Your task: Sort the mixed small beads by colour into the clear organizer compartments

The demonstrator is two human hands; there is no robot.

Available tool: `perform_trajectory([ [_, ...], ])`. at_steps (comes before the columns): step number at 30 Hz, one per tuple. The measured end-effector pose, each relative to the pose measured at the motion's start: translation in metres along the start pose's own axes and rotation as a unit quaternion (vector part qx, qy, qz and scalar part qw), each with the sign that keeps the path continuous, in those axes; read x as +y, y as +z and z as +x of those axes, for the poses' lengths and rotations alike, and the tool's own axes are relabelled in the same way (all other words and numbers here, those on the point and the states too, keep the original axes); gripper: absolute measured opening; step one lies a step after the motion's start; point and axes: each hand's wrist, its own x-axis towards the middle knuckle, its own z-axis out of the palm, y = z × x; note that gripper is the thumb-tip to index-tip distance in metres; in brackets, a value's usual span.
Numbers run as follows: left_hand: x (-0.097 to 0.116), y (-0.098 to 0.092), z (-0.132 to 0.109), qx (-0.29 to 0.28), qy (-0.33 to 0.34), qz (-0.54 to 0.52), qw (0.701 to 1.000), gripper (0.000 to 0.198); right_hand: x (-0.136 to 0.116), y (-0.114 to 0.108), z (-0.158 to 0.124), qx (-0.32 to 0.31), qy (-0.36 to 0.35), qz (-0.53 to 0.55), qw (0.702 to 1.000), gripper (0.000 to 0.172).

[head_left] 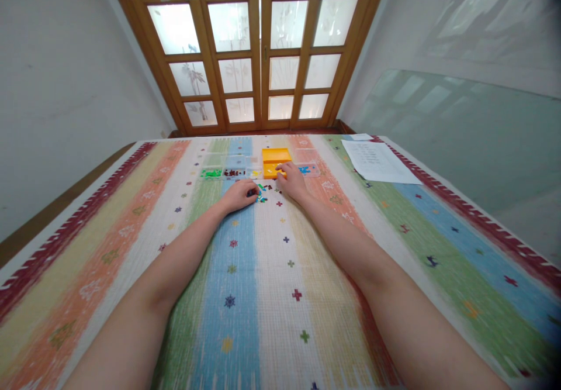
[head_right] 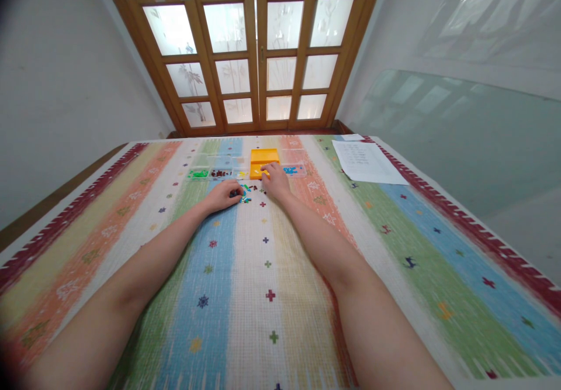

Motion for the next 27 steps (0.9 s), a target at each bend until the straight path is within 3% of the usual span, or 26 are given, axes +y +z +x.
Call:
perform_trajectory([
  [7, -0.002, 0.001, 0.001, 0.01, -0.026, -0.04, 0.999, 0.011, 0.0, 0.001, 0.001, -0.007, -0.003, -0.003, 1.0, 0.024],
  [19, -0.017, -0.002, -0.003, 0.106, -0.096, -0.036, 0.989, 0.013, -0.007, -0.003, -0.001, -0.018, -0.018, -0.018, 1.0, 0.022],
  [27, -0.048, -0.018, -0.009, 0.241, -0.178, 0.005, 0.954, 0.028, -0.01, -0.006, -0.002, -0.03, -0.031, -0.012, 0.999, 0.02],
])
